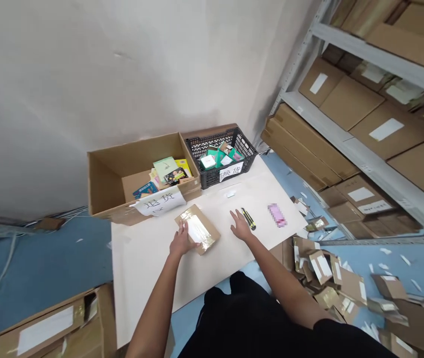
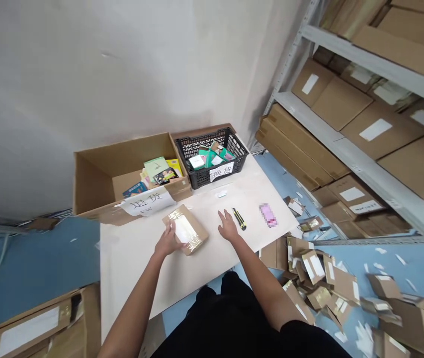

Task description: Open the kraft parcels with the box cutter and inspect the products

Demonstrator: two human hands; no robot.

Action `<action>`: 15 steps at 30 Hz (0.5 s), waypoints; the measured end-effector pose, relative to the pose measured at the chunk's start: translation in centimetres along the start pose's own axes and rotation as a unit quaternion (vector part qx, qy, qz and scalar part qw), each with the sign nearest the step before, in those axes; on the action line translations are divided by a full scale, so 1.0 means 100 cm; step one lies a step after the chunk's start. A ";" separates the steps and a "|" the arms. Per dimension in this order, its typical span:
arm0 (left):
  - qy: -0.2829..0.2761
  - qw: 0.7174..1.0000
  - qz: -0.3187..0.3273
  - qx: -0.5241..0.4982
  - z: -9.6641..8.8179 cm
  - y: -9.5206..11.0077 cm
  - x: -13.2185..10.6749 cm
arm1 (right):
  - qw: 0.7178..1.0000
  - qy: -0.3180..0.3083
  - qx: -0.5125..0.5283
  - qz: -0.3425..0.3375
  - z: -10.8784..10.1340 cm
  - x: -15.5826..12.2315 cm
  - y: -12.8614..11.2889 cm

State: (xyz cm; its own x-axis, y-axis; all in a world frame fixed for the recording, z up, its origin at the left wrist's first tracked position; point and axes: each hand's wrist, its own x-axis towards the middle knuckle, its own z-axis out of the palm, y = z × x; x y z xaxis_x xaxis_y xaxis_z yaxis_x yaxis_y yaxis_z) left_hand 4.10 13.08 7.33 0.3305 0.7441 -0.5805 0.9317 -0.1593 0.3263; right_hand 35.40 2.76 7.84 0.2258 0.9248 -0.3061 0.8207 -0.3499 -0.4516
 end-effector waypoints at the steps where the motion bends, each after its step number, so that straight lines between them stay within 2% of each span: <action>1: -0.001 1.000 0.000 0.000 -0.001 0.001 0.003 | 1.000 0.001 -0.007 0.017 -0.006 0.004 0.008; 5: 0.010 1.000 -0.015 -0.010 -0.001 -0.001 0.009 | 0.998 -0.008 -0.016 0.061 -0.022 0.022 0.048; 8: 0.021 0.999 -0.012 -0.020 0.001 -0.002 0.011 | 0.997 -0.024 -0.017 0.077 -0.027 0.035 0.084; 11: 0.021 0.999 -0.017 -0.026 0.004 0.005 0.010 | 0.994 -0.050 -0.014 0.099 -0.021 0.049 0.116; 15: 0.015 0.999 -0.049 -0.018 0.015 0.022 0.002 | 0.975 -0.100 0.000 0.198 0.002 0.060 0.138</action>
State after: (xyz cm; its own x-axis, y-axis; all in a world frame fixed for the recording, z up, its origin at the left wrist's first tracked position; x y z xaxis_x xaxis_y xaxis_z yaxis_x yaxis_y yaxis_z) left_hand 6.45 11.95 6.82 0.2334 0.7744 -0.5881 0.9530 -0.0622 0.2964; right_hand 48.04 3.48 -0.38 0.4188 0.6696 -0.6133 0.6897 -0.6740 -0.2649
